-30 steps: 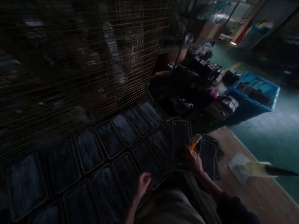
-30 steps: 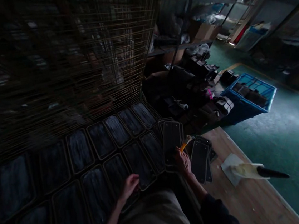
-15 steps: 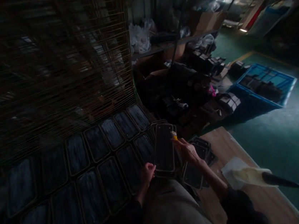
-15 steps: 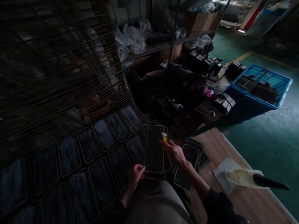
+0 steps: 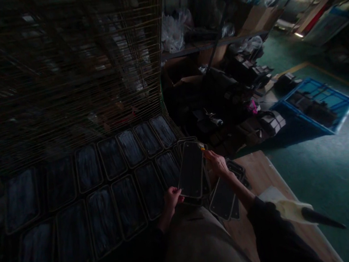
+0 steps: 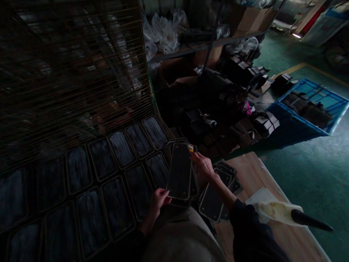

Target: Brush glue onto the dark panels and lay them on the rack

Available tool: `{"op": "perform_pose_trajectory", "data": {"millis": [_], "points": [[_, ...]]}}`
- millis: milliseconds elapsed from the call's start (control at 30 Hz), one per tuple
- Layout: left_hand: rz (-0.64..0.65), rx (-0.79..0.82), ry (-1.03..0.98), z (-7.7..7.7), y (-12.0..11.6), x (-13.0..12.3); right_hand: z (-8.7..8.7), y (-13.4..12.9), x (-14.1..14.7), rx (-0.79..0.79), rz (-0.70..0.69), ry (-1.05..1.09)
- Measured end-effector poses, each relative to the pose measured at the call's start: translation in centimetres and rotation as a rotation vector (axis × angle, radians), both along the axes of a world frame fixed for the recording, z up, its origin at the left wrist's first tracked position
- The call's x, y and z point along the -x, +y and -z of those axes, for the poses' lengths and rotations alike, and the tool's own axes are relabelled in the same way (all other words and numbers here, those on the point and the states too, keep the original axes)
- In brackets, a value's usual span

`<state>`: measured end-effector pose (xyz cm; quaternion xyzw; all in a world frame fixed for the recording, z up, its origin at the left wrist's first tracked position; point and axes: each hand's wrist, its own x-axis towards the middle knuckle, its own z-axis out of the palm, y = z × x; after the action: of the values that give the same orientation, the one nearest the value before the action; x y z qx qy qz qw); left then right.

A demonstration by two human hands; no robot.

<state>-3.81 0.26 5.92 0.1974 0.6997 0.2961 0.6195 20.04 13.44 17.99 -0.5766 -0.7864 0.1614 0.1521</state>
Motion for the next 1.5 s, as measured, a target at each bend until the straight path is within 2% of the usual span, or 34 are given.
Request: {"op": "perform_pose_trajectory", "data": {"millis": [167,333,533,667,767,867,933,1100,1233,1300,1367,1500], "points": [[-0.086,-0.036,-0.126,0.0,-0.2,0.0,1.0,-0.5,0.3,0.033,-0.044,-0.01],[-0.126,-0.014,-0.145,-0.9,-0.4,-0.3,1.6,-4.0,0.1,0.108,-0.125,-0.003],[-0.133,0.005,-0.184,-0.9,-0.6,-0.2,-0.1,-10.8,0.3,0.321,-0.204,0.057],[-0.138,-0.008,-0.173,-0.3,-0.6,-0.2,-1.0,-13.1,0.8,0.468,-0.206,0.189],[-0.142,-0.013,-0.18,0.1,-0.5,-0.2,-0.5,-12.1,1.0,0.58,-0.189,0.346],[-0.125,-0.006,-0.187,0.3,-0.4,-0.2,0.7,-8.9,1.0,0.636,-0.158,0.413],[-0.113,-0.027,-0.184,0.4,-0.4,-0.2,1.3,-6.0,0.9,0.558,-0.091,0.384],[-0.123,-0.068,-0.188,0.8,-0.4,-0.1,1.3,0.4,0.8,0.151,0.019,0.196],[-0.133,-0.059,-0.19,0.7,-0.4,-0.2,1.1,3.1,1.4,0.077,-0.027,0.101],[-0.139,-0.048,-0.198,0.5,-0.3,-0.2,1.4,3.1,1.9,0.074,-0.05,0.074],[-0.138,-0.043,-0.201,0.2,-0.3,-0.2,1.8,1.8,2.3,0.088,-0.072,0.056],[-0.135,-0.052,-0.193,-0.4,-0.3,0.0,2.1,-4.0,2.7,0.195,-0.205,-0.023]]}}
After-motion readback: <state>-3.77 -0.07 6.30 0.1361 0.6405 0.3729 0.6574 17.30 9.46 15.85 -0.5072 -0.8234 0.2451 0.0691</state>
